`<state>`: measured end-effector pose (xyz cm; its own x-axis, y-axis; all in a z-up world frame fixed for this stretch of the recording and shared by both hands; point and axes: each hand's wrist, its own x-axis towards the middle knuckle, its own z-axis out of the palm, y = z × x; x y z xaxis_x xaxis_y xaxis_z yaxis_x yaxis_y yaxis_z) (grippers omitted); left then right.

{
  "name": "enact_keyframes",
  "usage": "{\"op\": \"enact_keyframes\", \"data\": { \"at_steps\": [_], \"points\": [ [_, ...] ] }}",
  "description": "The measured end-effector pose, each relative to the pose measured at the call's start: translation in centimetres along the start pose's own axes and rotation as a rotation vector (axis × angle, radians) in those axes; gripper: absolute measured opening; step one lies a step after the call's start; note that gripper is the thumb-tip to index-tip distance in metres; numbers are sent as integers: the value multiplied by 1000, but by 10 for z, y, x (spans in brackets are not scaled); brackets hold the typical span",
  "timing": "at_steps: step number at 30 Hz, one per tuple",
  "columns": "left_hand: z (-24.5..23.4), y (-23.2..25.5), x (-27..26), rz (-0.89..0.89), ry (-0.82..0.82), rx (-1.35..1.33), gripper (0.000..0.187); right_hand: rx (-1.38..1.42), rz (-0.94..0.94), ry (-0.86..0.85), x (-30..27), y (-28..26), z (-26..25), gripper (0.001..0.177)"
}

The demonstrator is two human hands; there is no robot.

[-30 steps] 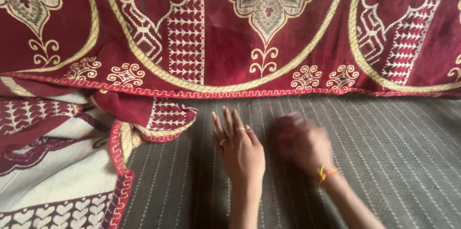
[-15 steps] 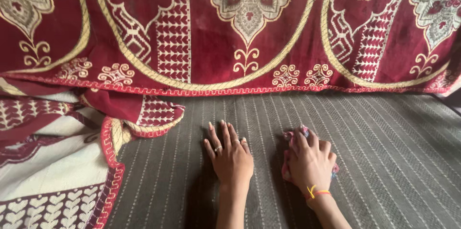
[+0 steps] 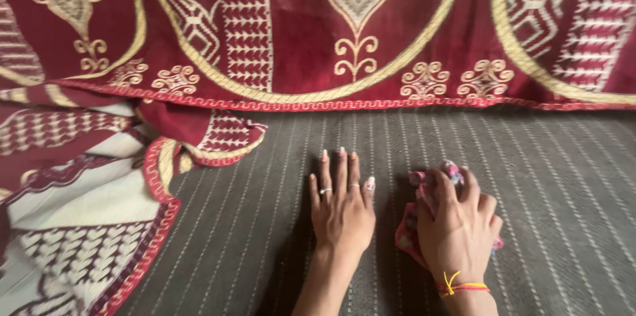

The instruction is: The person wipes the seat and armrest of a wooden bench with a small pink cloth. They move the cloth back and forth across the striped fabric and along the wooden frame, then fold the cloth and continue wiping the bench surface.

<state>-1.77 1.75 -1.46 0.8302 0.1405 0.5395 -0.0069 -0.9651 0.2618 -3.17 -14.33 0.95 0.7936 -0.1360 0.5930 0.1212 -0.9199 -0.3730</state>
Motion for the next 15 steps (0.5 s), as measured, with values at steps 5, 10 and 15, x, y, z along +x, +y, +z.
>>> {"op": "enact_keyframes", "data": {
  "at_steps": [5,10,15],
  "points": [
    [-2,1,1,-10,-21,12,61,-42,5,-35,8,-9,-3,70],
    [3,1,-4,-11,10,27,61,-31,27,-118,4,-10,-10,98],
    [5,4,1,-10,47,27,61,-22,8,-81,6,-7,-6,92]
  ]
}}
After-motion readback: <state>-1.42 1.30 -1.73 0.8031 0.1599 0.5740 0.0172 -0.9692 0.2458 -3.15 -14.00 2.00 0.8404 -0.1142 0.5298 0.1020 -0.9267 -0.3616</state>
